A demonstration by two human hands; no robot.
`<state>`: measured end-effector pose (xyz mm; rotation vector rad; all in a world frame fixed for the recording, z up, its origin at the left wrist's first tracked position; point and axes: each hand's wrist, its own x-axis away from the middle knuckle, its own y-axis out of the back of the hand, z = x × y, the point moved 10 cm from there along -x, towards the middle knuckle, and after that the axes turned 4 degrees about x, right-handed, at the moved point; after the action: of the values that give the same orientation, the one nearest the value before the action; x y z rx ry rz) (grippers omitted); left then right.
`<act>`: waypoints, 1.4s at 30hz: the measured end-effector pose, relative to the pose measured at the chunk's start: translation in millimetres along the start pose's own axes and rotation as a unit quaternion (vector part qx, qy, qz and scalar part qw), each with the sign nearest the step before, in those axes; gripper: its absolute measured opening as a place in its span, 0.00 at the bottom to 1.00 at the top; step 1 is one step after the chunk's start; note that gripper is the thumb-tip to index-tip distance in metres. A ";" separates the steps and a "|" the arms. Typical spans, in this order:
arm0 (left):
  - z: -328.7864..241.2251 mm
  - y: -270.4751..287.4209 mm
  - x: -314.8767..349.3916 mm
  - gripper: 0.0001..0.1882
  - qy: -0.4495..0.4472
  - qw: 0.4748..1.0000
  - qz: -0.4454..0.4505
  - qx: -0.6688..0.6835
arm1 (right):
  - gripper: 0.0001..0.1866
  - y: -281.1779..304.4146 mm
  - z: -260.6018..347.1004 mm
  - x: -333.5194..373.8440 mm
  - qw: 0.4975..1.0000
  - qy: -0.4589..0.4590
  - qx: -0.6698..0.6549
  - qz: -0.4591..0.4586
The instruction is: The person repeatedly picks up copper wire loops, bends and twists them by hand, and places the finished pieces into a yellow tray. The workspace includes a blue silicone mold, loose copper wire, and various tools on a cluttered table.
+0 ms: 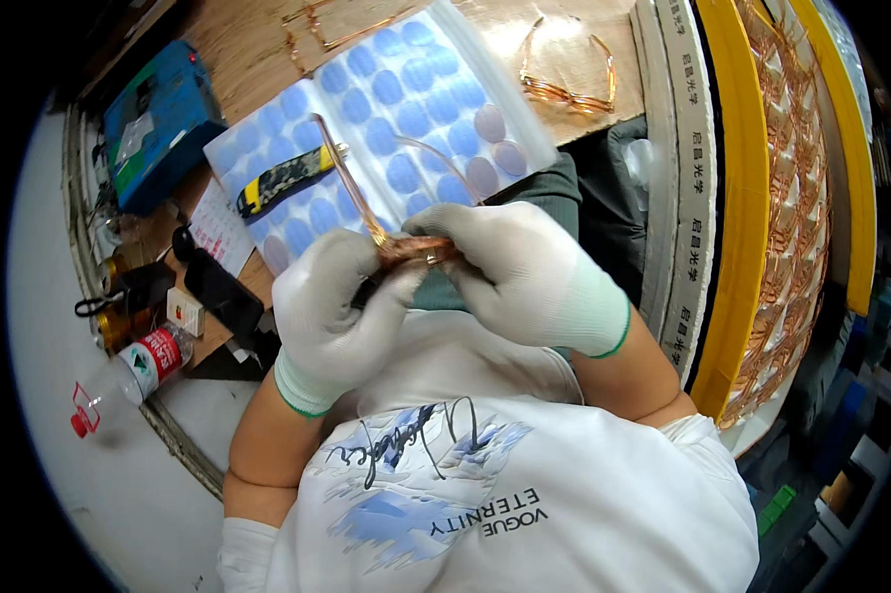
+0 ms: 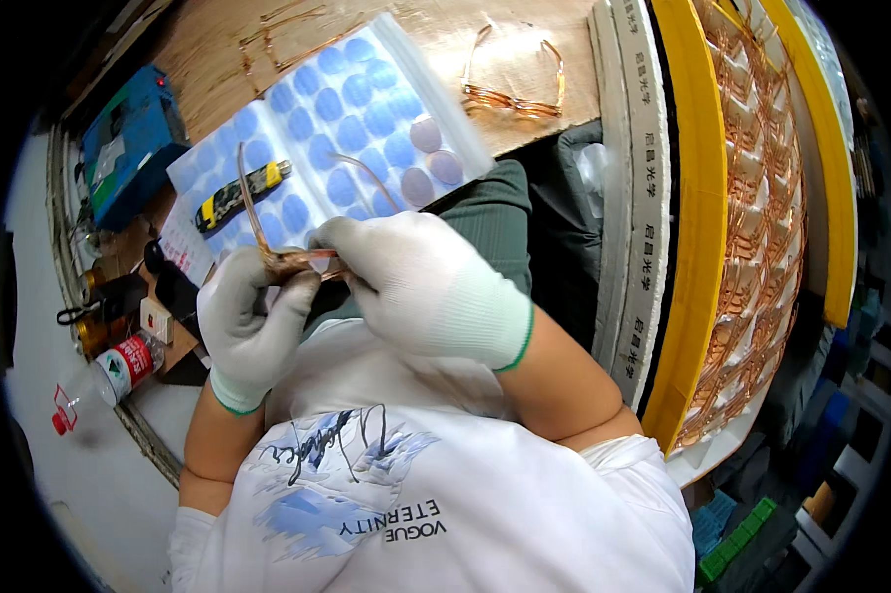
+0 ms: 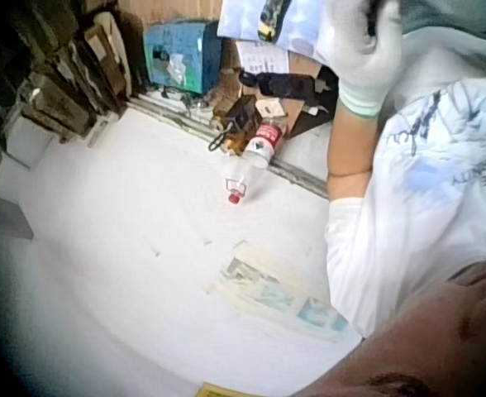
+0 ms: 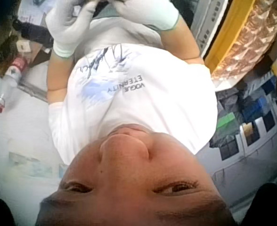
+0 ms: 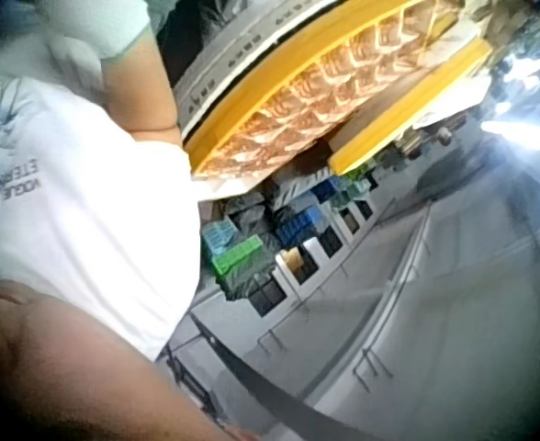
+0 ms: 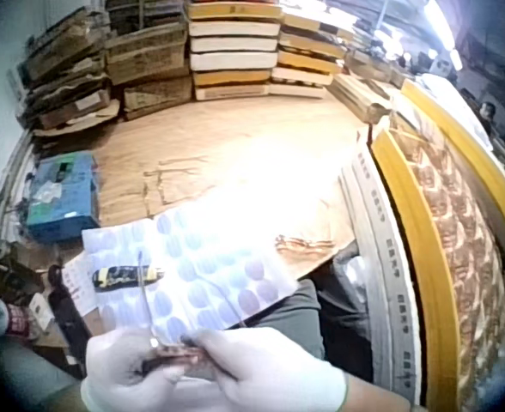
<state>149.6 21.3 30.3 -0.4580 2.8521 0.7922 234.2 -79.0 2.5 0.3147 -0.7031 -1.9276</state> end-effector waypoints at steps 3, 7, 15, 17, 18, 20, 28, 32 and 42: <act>17.6 -19.1 -16.6 0.10 -0.016 0.999 0.001 0.045 | 0.14 11.5 -17.8 -4.5 0.995 0.016 0.037 -0.095; 48.5 -27.7 -29.1 0.12 0.027 0.997 -0.010 0.066 | 0.15 67.2 -96.4 -7.2 0.933 -0.038 0.264 -0.243; 80.2 -29.6 -22.1 0.11 0.121 0.990 0.031 0.064 | 0.19 75.3 -230.7 -50.6 0.796 -0.132 0.560 -0.190; 84.9 -22.8 -12.4 0.11 0.144 0.987 0.017 0.066 | 0.15 75.0 -251.2 -55.7 0.830 -0.187 0.509 -0.131; 89.0 -20.1 -6.7 0.11 0.154 0.985 0.004 0.073 | 0.13 76.9 -257.3 -56.9 0.844 -0.215 0.481 -0.104; 89.8 -17.7 2.8 0.11 0.166 0.983 0.006 0.079 | 0.10 81.8 -251.6 -44.6 0.852 -0.176 0.470 -0.150; 81.0 -51.7 20.9 0.12 0.163 0.968 0.022 0.190 | 0.20 88.7 -105.3 76.2 0.895 -0.087 0.316 -0.303; 32.5 -105.8 -1.5 0.11 0.093 0.955 0.115 0.257 | 0.16 93.0 -29.2 174.1 0.900 -0.009 0.223 -0.374; -59.3 -217.8 20.0 0.13 -0.020 0.909 0.367 0.196 | 0.27 133.2 23.9 472.3 0.724 -0.223 0.562 -0.333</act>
<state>198.7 -192.1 -27.9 0.7129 3.0104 0.2600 107.8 -532.6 142.8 0.9599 -2.3508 -1.9739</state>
